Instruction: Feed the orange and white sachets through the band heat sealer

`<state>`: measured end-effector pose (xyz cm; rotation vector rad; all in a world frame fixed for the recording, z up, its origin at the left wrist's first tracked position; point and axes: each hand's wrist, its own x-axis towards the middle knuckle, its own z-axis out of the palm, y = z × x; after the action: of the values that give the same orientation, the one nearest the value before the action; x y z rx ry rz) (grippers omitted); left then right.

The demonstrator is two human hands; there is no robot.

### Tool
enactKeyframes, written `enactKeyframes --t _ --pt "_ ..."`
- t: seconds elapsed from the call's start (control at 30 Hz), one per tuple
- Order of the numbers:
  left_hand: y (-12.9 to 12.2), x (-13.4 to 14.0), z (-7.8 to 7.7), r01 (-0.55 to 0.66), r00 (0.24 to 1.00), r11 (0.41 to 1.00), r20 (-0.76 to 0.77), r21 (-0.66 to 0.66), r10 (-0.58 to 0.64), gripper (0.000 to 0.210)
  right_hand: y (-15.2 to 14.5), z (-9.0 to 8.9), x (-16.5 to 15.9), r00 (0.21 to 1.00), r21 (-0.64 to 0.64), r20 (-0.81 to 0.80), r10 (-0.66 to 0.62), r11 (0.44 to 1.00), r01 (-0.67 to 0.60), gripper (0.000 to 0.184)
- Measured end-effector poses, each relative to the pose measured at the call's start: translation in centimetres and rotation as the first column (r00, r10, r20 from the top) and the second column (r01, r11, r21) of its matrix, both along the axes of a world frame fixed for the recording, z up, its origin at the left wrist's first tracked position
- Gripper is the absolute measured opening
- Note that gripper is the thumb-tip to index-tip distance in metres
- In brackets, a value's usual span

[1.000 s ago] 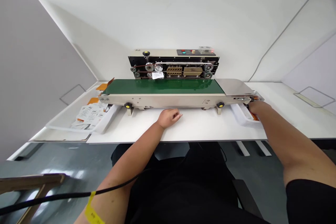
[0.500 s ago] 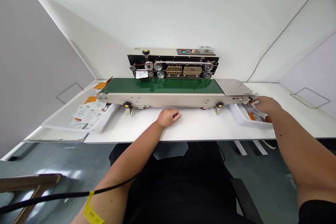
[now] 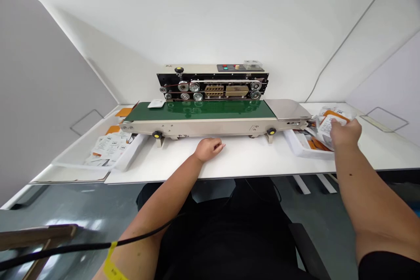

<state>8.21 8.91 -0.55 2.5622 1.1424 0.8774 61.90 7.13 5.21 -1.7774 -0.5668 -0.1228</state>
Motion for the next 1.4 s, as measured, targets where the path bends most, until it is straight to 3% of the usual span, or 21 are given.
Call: enactKeyframes --t 0.07,0.17,0.3,0.47,0.57,0.67,0.73,0.77,0.83,0.87,0.93,1.0,1.03,1.1,1.17,1.23,1.33,1.4 --pt "0.0 0.0 0.0 -0.003 1.000 1.000 0.002 0.000 0.003 0.033 0.2 0.6 -0.5 0.987 0.190 -0.136 0.081 0.980 -0.054 0.031" --pt "0.0 0.0 0.0 -0.003 1.000 1.000 0.000 0.004 0.003 0.033 0.4 1.9 -1.6 0.965 0.420 -0.214 0.151 0.906 -0.049 0.040" --pt "0.1 0.0 0.1 0.002 1.000 1.000 -0.009 -0.002 -0.002 0.032 0.9 3.1 -2.3 0.942 0.602 -0.257 0.216 0.798 -0.018 0.039" --pt "0.0 0.0 0.2 0.005 1.000 1.000 0.000 0.002 -0.005 0.032 2.1 4.0 -0.2 0.915 0.780 -0.273 0.296 0.625 0.030 0.042" --pt "-0.1 0.0 0.2 0.014 1.000 1.000 0.010 0.004 -0.014 0.033 2.2 5.5 0.4 0.890 0.877 -0.176 0.421 0.477 -0.052 0.047" --pt "0.0 0.0 0.2 0.014 1.000 1.000 0.017 -0.005 -0.014 0.032 0.8 6.9 -2.9 0.843 0.894 0.067 0.534 0.343 -0.288 0.049" --pt "0.1 0.0 0.2 0.008 1.000 1.000 0.029 -0.015 -0.007 0.031 -1.1 6.7 -7.6 0.798 0.823 0.218 0.561 0.335 -0.460 0.051" --pt "0.1 0.0 0.2 0.003 0.999 1.000 0.038 -0.022 -0.002 0.030 -2.4 6.0 -10.5 0.768 0.759 0.265 0.583 0.365 -0.539 0.052" --pt "0.1 -0.1 0.4 -0.010 0.998 0.999 0.061 -0.041 0.013 0.028 -5.2 3.7 -16.4 0.653 0.487 0.350 0.671 0.465 -0.739 0.042" --pt "0.1 -0.2 0.5 -0.019 0.997 0.998 0.076 -0.052 0.023 0.028 -6.4 2.3 -19.2 0.533 0.263 0.390 0.751 0.464 -0.846 0.038" --pt "-0.1 -0.3 0.7 -0.022 0.992 0.996 0.124 -0.087 0.033 0.031 -8.2 -0.9 -23.9 0.170 -0.171 0.513 0.842 0.294 -0.940 0.040" --pt "-0.2 -0.4 1.0 0.032 0.978 0.989 0.209 -0.145 -0.001 0.036 -8.7 -3.6 -27.2 -0.004 -0.386 0.548 0.837 0.249 -0.888 0.045" --pt "-0.2 -0.5 1.1 0.087 0.966 0.981 0.257 -0.172 -0.041 0.037 -8.5 -4.7 -28.4 -0.038 -0.448 0.552 0.833 0.258 -0.856 0.047" --pt "-0.3 -0.4 1.2 0.224 0.942 0.953 0.296 -0.205 -0.157 0.039 -7.7 -6.3 -30.0 -0.025 -0.524 0.521 0.853 0.297 -0.798 0.050" --pt "-0.2 -0.2 1.2 0.325 0.935 0.919 0.220 -0.222 -0.278 0.051 -6.8 -7.3 -30.8 0.003 -0.573 0.464 0.886 0.303 -0.762 0.050" --pt "0.0 0.2 0.9 0.345 0.939 0.907 0.093 -0.240 -0.332 0.066 -6.4 -7.7 -31.0 0.022 -0.594 0.408 0.913 0.284 -0.752 0.054" --pt "0.3 0.4 0.4 0.298 0.952 0.922 0.006 -0.247 -0.306 0.069 -6.4 -7.8 -30.7 0.018 -0.591 0.333 0.943 0.224 -0.775 0.067" --pt "0.4 0.4 0.1 0.287 0.956 0.928 0.008 -0.237 -0.294 0.067 -6.5 -7.7 -30.5 0.039 -0.560 0.299 0.953 0.209 -0.802 0.057"
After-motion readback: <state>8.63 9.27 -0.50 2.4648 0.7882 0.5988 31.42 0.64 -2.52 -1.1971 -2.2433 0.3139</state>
